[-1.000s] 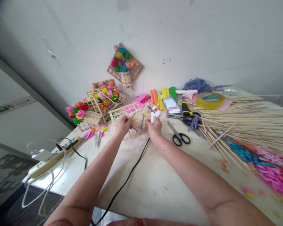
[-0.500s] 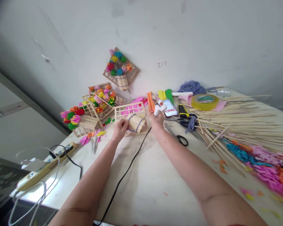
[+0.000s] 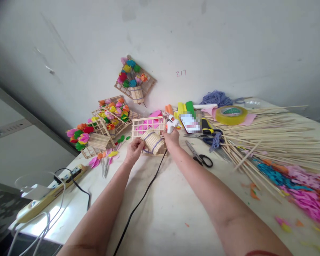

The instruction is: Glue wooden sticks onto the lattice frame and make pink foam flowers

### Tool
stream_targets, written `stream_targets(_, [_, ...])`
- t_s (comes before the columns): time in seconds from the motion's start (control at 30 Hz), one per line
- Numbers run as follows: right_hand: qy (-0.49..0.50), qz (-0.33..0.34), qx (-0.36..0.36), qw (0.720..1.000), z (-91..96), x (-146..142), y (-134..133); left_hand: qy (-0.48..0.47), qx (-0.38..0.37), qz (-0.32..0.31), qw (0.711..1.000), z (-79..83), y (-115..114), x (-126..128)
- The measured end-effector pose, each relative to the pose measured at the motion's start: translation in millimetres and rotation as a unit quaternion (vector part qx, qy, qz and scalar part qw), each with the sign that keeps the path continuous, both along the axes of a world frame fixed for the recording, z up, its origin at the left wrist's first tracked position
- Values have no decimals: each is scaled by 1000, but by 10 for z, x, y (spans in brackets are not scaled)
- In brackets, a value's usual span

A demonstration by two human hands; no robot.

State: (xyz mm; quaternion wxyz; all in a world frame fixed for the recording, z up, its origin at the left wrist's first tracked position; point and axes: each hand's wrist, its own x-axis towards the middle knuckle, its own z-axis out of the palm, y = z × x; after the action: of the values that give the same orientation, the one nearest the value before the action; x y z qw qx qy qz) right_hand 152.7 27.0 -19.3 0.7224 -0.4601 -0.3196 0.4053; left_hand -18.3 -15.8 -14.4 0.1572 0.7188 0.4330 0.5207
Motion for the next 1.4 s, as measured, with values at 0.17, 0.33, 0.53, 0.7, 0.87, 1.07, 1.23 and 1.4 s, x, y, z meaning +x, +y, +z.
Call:
stream_targets(0.17, [-35,-33,-20,999,28,-10,-27,-62,12,-34,997,202,-134,60])
stream_targets(0.33, [-55,-38,-25,997,53,-20,-67,-211,-114,-164,957,318,-185,173])
stream_targets(0.53, [-93,-54,-46,993,101,-9,-129,-217,-120,-178,952,293,-195,225])
stream_targets(0.7, [-103,-47,-40,993,82,-29,-133,-175,-90,-177,964,342,-235,235])
stream_targets(0.87, [-86,-44,-36,995,78,-30,-141,-110,-99,-172,974,346,-292,236])
stream_targets(1.07, [-82,-38,-32,995,62,-18,-118,-93,-105,-155,978,295,-330,171])
stream_targets(1.23, [-69,-37,-22,997,24,-26,-80,-69,-92,-142,983,271,-360,178])
stream_targets(1.4, [-55,-51,-26,997,49,-26,-109,-96,-64,-107,988,176,-393,196])
